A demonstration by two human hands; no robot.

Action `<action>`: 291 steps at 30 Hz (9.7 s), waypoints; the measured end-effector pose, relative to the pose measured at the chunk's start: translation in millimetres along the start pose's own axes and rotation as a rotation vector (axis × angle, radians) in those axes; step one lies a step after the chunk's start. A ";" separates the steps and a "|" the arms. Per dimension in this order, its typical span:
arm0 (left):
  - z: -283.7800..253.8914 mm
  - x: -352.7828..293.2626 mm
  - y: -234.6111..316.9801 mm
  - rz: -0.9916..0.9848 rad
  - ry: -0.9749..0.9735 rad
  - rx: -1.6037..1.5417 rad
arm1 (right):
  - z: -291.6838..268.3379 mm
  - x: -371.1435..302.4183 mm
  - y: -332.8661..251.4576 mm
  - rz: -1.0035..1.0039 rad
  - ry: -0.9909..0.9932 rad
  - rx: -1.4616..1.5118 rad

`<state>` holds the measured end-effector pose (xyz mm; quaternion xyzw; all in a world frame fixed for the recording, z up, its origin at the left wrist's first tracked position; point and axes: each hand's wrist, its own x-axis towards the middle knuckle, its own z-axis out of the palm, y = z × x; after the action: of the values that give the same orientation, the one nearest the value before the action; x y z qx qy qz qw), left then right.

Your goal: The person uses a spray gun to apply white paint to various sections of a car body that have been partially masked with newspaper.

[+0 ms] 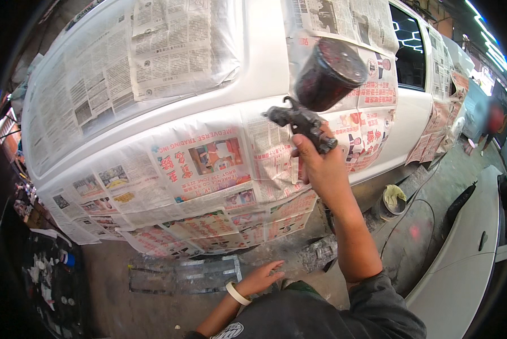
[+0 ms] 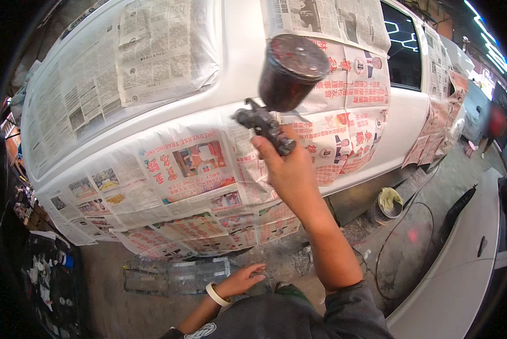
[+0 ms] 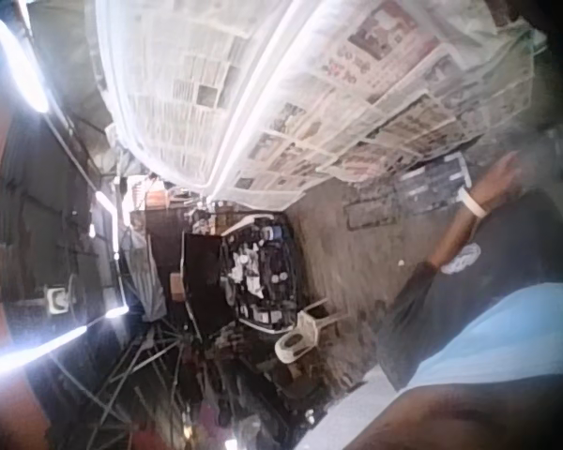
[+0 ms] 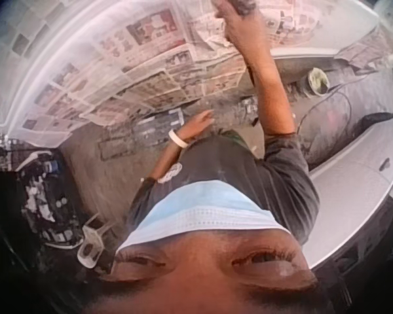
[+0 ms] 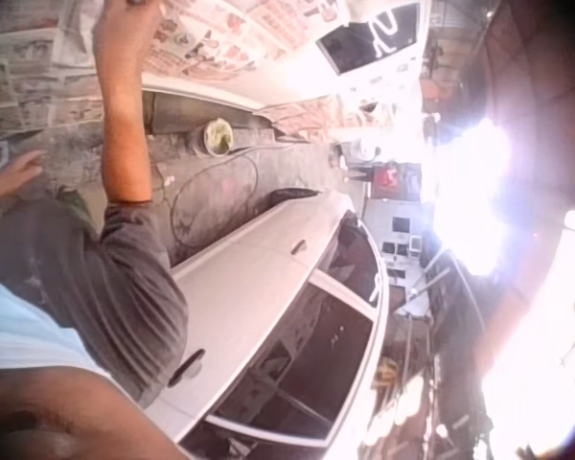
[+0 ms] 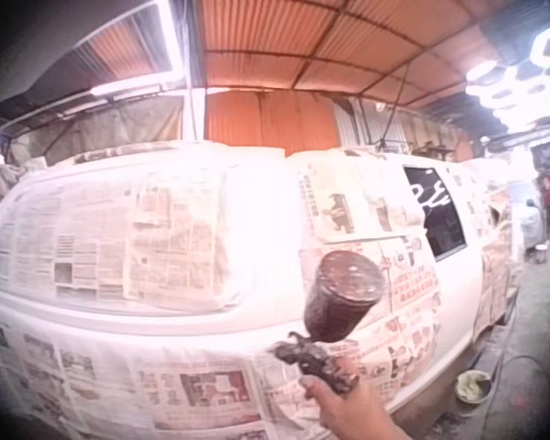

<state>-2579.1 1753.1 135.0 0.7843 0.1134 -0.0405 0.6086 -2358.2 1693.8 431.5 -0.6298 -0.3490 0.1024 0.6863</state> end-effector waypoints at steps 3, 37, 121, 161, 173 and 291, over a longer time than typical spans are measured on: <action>-8.7 0.3 -8.0 0.001 -0.036 0.061 | 7.9 -2.0 -13.8 0.024 -0.078 0.006; -85.1 78.3 157.6 0.479 -0.095 -0.304 | -19.3 51.6 -70.5 -0.157 0.332 -0.304; -152.1 242.8 565.2 1.030 -0.370 -1.183 | -43.1 256.0 -284.2 -0.417 0.213 -0.590; -138.8 267.6 489.6 0.893 -0.400 -1.288 | -24.7 209.6 -224.4 -0.384 0.181 -0.631; -80.2 159.5 264.9 0.380 -0.626 -1.360 | 24.7 23.0 -36.1 0.042 0.493 -0.288; -519.1 -714.1 -270.9 -0.127 -0.320 -0.262 | 908.6 -216.6 -152.4 -0.065 -0.200 -0.114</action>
<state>-3372.6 2224.9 155.6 0.6732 0.0687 -0.1878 0.7119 -3115.5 2260.4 464.7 -0.6429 -0.4413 0.1224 0.6140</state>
